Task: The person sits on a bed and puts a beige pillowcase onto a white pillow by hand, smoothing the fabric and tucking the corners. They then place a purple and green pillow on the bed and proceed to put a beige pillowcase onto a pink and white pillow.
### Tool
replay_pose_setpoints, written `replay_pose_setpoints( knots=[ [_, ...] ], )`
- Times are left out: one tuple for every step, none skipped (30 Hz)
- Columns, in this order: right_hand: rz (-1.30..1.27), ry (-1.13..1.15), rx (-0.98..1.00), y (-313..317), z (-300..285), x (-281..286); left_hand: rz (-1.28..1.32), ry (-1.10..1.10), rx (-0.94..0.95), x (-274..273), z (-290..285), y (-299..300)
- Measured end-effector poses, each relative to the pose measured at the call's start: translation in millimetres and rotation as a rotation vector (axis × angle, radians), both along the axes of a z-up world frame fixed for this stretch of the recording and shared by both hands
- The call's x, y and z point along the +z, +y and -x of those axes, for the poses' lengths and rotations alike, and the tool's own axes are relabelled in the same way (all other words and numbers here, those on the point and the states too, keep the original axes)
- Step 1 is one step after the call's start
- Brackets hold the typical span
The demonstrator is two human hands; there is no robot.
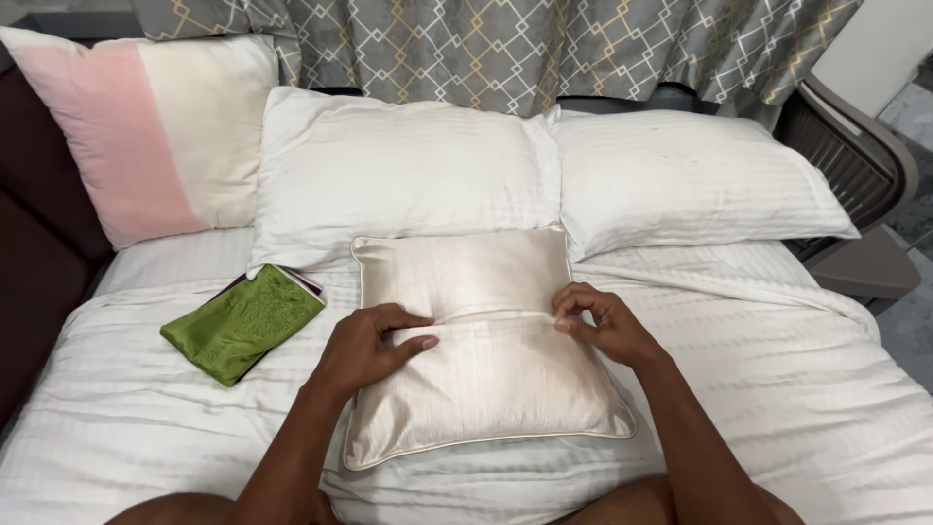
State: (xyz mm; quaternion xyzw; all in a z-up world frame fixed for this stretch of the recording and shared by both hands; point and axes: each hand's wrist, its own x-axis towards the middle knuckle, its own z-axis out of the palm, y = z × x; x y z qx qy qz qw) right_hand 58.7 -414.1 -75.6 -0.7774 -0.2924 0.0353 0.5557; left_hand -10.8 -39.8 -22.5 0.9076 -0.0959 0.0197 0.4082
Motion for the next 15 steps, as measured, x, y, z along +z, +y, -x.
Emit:
replay_pose_setpoints(
  knots=[
    [-0.104,0.048,0.032,1,0,2,-0.042,-0.014,0.011,3,2,-1],
    [-0.103,0.049,0.031,2,2,4,-0.041,-0.013,0.010,-2,-3,-1],
    [-0.121,0.126,-0.032,3,3,6,-0.065,-0.019,0.017,-7,-7,-1],
    [-0.137,0.206,-0.090,5,4,8,-0.089,-0.023,0.030,-13,-9,1],
    [-0.135,0.209,-0.086,0,-3,-5,-0.088,-0.020,0.035,-19,-13,0],
    [-0.074,0.231,-0.146,-5,-10,-18,-0.083,0.015,0.048,-25,-16,0],
    [-0.013,0.253,-0.207,-10,-17,-32,-0.077,0.050,0.061,-30,-19,-1],
    [-0.014,0.251,-0.209,-9,-19,-38,-0.078,0.048,0.060,-29,-21,-1],
    [0.009,0.230,-0.213,-8,-22,-44,-0.066,0.105,0.060,-28,-23,-2],
    [0.033,0.208,-0.220,-9,-24,-51,-0.054,0.160,0.058,-27,-24,-4],
    [0.032,0.204,-0.225,-8,-24,-53,-0.054,0.156,0.053,-31,-28,-4],
    [0.028,0.190,-0.205,-7,-26,-56,-0.078,0.194,0.041,-35,-30,-2],
    [0.023,0.175,-0.185,-5,-27,-59,-0.102,0.233,0.028,-38,-33,-1],
    [0.023,0.172,-0.183,-6,-29,-61,-0.103,0.230,0.031,-40,-35,0],
    [0.017,0.188,-0.158,-7,-31,-62,-0.133,0.275,0.009,-43,-38,1]
  ],
)
